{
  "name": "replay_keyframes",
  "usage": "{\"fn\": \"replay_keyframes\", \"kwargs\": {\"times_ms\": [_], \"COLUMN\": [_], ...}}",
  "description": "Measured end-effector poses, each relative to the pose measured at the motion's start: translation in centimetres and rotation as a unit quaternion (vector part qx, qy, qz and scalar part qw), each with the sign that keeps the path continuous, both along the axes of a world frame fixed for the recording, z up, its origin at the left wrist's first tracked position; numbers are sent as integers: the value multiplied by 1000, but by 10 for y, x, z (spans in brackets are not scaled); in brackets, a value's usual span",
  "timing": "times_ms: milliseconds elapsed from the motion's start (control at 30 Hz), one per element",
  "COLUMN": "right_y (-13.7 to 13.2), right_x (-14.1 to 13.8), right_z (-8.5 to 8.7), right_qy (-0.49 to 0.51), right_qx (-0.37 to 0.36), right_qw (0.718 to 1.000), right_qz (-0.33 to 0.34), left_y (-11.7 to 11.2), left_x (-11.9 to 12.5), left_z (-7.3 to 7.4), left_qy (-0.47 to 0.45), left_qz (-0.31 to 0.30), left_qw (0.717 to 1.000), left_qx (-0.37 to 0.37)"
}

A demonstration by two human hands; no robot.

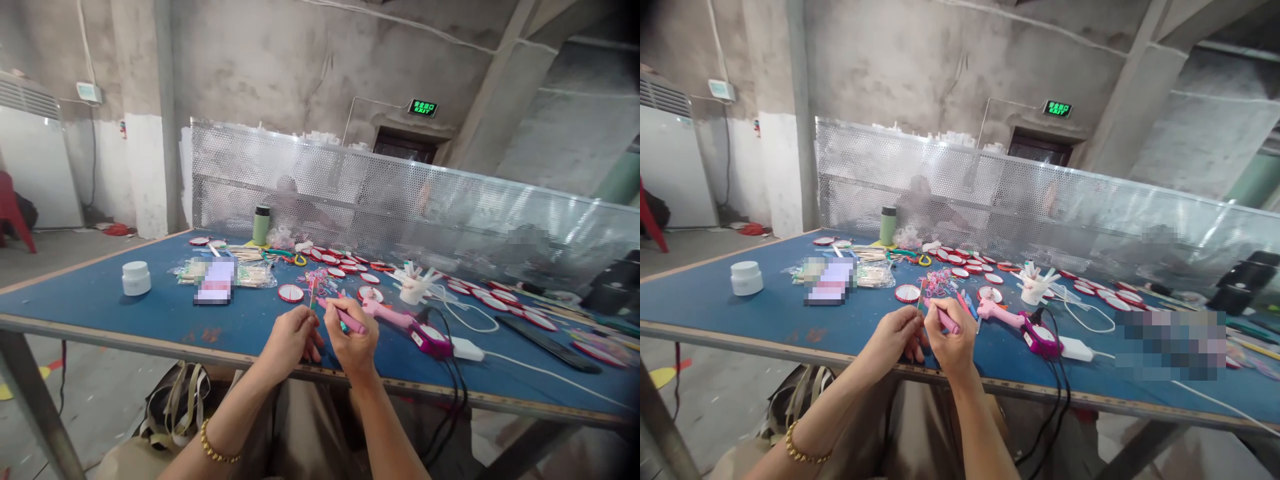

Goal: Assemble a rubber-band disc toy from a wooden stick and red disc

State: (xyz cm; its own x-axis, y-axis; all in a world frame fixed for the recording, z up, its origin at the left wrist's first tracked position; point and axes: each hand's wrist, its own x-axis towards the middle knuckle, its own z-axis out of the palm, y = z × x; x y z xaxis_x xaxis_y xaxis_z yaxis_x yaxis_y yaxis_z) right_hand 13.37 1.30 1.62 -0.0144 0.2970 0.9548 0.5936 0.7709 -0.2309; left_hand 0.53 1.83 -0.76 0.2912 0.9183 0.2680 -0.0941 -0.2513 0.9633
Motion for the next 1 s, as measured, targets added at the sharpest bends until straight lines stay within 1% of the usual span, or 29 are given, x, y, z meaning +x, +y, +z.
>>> {"fn": "replay_keyframes", "kwargs": {"times_ms": [233,367,600,767,900,1000], "right_y": [0,0,-2,0,1,1], "right_x": [1,1,0,-1,0,0], "right_z": [-2,-2,1,1,0,0], "right_qy": [30,20,-11,-25,-23,-25], "right_qx": [1,-7,18,13,18,17], "right_qw": [1000,1000,1000,1000,999,999], "right_qz": [-3,-7,-8,-14,-21,-15], "left_y": [0,0,1,-1,-1,-1], "left_x": [0,1,1,1,2,2], "left_z": [1,0,-1,0,0,0], "left_qy": [-1,-3,1,1,-1,-2], "left_qz": [-4,-2,5,5,4,4], "left_qw": [1000,1000,1000,1000,1000,1000], "left_qx": [0,3,16,18,15,16]}}
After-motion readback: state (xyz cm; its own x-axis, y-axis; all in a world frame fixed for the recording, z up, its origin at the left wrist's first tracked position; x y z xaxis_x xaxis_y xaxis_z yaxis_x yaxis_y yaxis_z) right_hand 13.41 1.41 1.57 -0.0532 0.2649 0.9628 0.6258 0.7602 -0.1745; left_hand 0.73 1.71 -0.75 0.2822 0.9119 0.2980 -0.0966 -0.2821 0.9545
